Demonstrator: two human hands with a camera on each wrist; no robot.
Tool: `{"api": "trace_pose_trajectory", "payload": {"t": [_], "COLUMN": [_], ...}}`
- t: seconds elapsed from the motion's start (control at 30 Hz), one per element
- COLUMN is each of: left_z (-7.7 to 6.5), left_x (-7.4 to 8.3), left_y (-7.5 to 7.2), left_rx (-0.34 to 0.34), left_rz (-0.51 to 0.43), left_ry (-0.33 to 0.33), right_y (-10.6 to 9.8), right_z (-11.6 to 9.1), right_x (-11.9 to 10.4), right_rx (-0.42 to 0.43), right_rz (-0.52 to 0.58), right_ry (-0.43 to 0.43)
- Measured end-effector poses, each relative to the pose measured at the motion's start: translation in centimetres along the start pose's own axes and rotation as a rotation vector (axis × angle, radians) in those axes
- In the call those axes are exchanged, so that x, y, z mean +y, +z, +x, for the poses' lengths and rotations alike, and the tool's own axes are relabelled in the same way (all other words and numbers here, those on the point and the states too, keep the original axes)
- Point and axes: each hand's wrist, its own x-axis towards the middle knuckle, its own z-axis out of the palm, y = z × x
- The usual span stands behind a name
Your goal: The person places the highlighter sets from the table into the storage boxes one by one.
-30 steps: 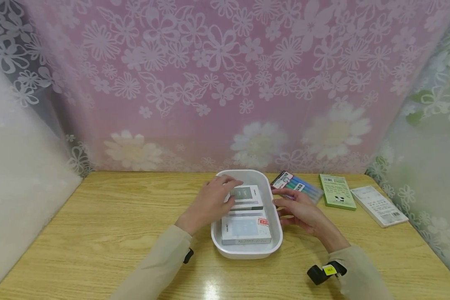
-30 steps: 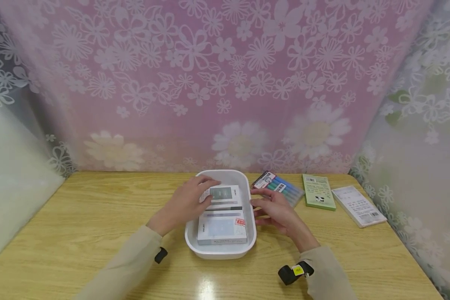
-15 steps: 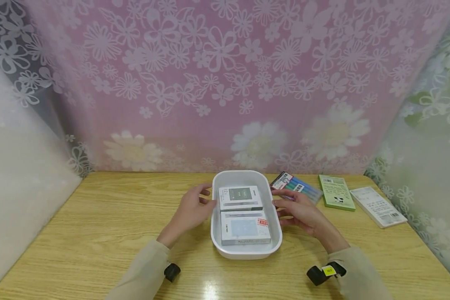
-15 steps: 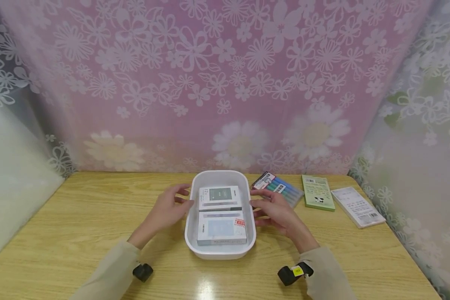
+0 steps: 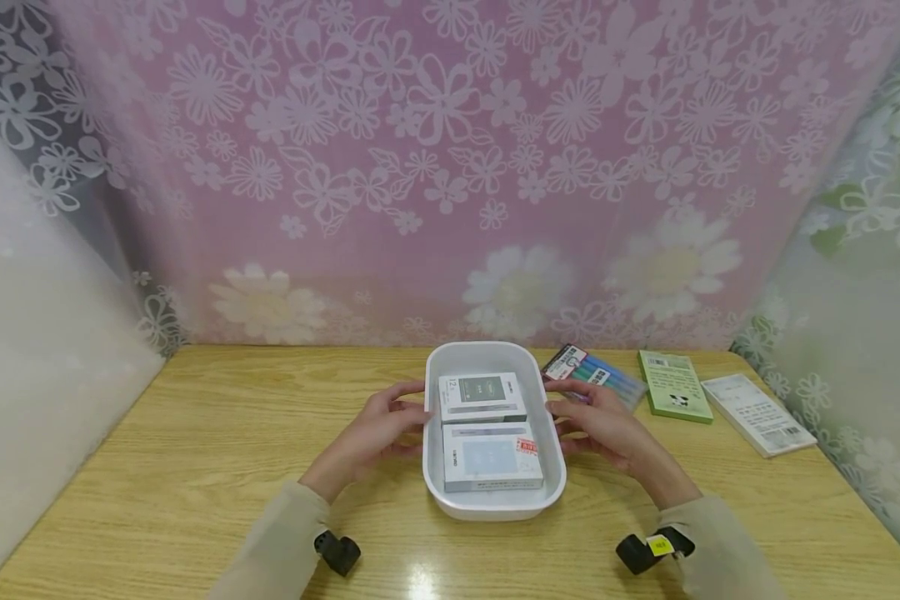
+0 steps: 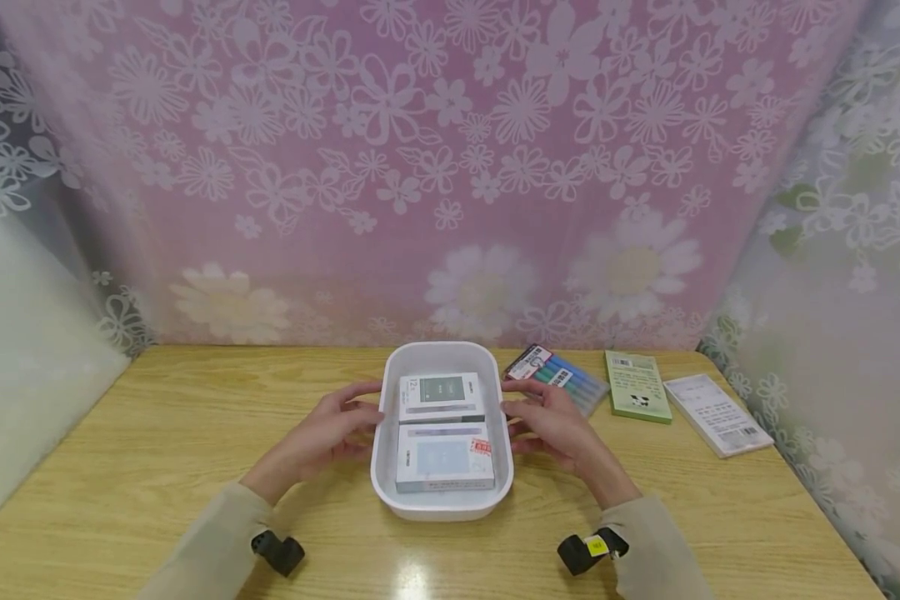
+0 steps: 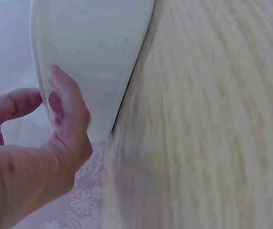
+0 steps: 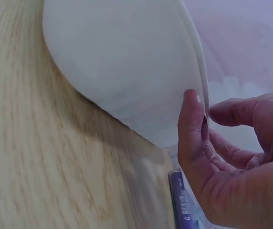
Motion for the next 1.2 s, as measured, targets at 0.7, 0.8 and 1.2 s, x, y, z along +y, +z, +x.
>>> {"api": "trace_pose_trajectory", "payload": {"t": [0.7, 0.8, 1.2], "left_z": [0.1, 0.1, 0.5], "left_x": [-0.2, -0.4, -0.6], "left_y": [-0.6, -0.8, -1.0], "left_rx": [-0.08, -0.081, -0.11], "left_rz": [-0.137, -0.137, -0.172], "left_ry": [-0.036, -0.036, -0.032], "right_y": [-2.9, -4.0, -7.5], "right_z": [0.6, 1.1, 3.9], "right_x": [-0.2, 0.0, 0.8], "right_rx": [0.204, 0.21, 0.129], "right_rz": [-0.916, -0.984, -1.224], "right_ry": [-0.499, -0.487, -0.383]}}
